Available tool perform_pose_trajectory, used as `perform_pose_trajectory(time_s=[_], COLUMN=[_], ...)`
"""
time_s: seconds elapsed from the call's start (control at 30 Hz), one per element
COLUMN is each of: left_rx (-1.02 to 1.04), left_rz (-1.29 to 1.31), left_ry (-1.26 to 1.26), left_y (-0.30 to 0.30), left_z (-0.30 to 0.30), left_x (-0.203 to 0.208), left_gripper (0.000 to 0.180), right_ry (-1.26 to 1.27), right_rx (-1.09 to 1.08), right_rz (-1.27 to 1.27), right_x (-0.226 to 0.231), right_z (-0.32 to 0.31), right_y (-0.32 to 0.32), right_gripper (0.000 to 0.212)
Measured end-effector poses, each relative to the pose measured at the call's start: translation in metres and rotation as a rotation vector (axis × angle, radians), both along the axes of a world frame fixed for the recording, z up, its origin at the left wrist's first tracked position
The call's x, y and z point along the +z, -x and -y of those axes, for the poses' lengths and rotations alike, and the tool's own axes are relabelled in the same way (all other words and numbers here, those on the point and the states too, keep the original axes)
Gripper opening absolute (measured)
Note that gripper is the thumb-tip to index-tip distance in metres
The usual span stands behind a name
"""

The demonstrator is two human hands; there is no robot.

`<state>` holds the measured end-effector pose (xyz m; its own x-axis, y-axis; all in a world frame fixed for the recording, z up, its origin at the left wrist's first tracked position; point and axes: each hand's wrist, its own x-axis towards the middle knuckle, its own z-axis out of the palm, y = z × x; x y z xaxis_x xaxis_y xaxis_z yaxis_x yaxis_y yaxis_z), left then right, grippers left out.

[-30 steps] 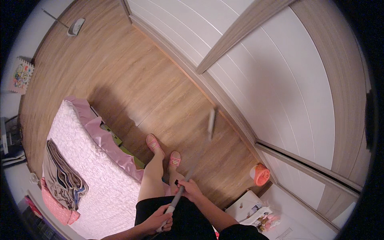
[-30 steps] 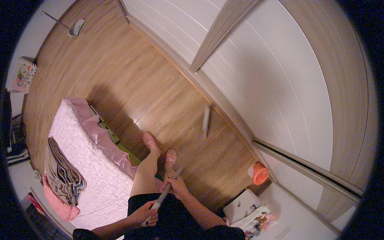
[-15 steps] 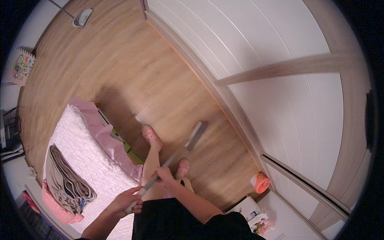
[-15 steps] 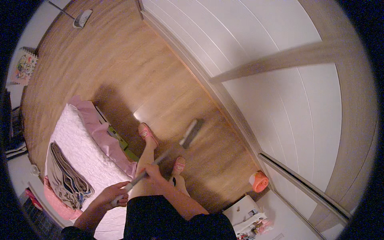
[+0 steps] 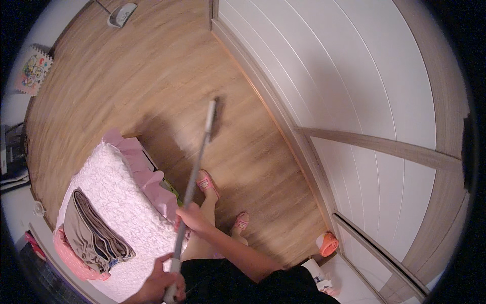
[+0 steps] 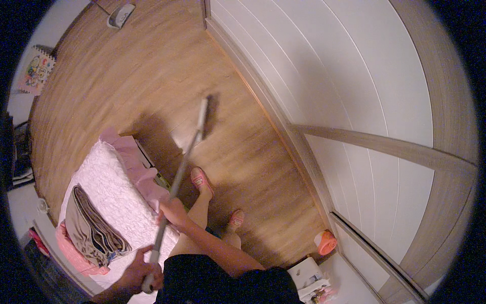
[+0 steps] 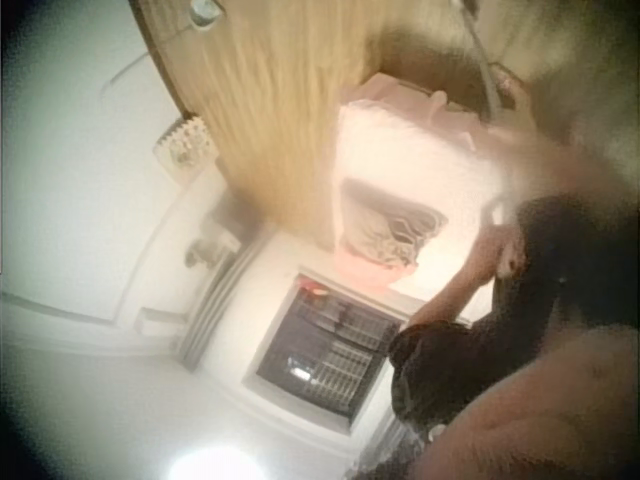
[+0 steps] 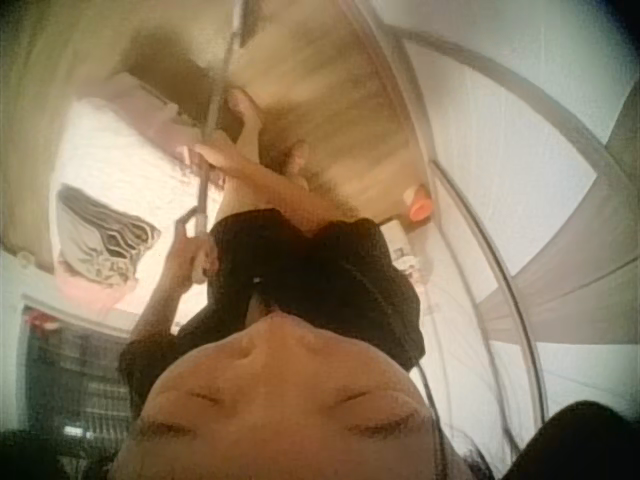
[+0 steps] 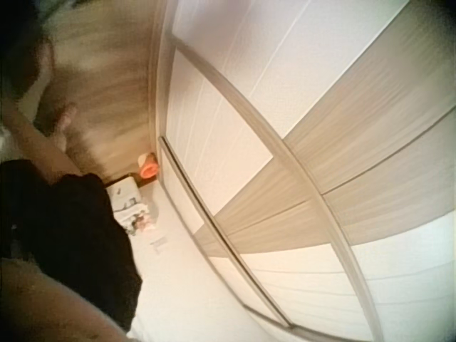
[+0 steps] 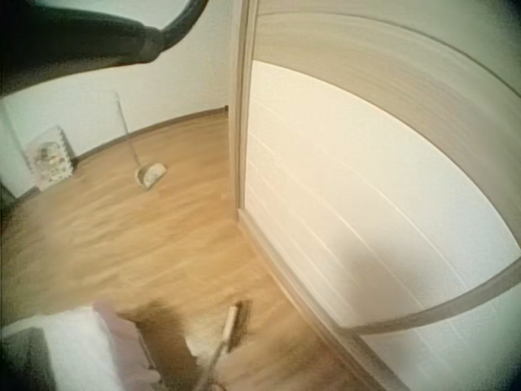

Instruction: The person sweeps a wooden floor in a bedroom using a broom and dustpan. They systematically clean the area around a bed with pink bedding, a small table, and a play mat, moving the dustpan to collect debris as they progress.

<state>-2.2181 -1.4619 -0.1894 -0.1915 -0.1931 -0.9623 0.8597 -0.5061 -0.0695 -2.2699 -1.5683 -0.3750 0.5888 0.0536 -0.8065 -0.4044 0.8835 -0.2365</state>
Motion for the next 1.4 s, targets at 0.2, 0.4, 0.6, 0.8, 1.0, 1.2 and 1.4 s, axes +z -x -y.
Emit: perform_pose_trajectory(time_s=[0.2, 0.4, 0.6, 0.8, 1.0, 1.2, 1.4], left_rx=[0.241, 0.581, 0.741, 0.661, 0.627, 0.853, 0.821], left_rz=[-0.489, -0.803, -0.562, -0.262, -0.542, -0.544, -0.266], left_ry=[0.229, 0.182, 0.304, 0.351, 0.345, 0.329, 0.374], left_y=[0.024, 0.019, -0.091, -0.101, -0.069, -0.111, -0.153], left_z=[0.017, 0.065, 0.054, 0.032, 0.042, 0.039, 0.051], left_x=[-0.044, -0.150, -0.132, -0.117, -0.076, -0.113, -0.081], left_gripper=[0.050, 0.019, 0.011, 0.033, 0.039, 0.022, 0.015], right_ry=[0.080, -0.002, 0.118, 0.181, 0.165, 0.118, 0.175], right_rx=[-0.019, -0.020, 0.068, 0.085, 0.234, 0.166, 0.274], right_rz=[-0.319, -0.528, -0.447, -0.343, -0.342, -0.373, -0.275], right_x=[-0.030, -0.084, -0.089, -0.062, -0.030, -0.072, -0.067], right_z=[0.020, 0.084, 0.089, 0.089, 0.091, 0.083, 0.085], right_y=[0.110, 0.107, -0.050, -0.111, -0.055, -0.097, -0.187], right_gripper=[0.018, 0.007, 0.008, 0.012, 0.013, 0.012, 0.010])
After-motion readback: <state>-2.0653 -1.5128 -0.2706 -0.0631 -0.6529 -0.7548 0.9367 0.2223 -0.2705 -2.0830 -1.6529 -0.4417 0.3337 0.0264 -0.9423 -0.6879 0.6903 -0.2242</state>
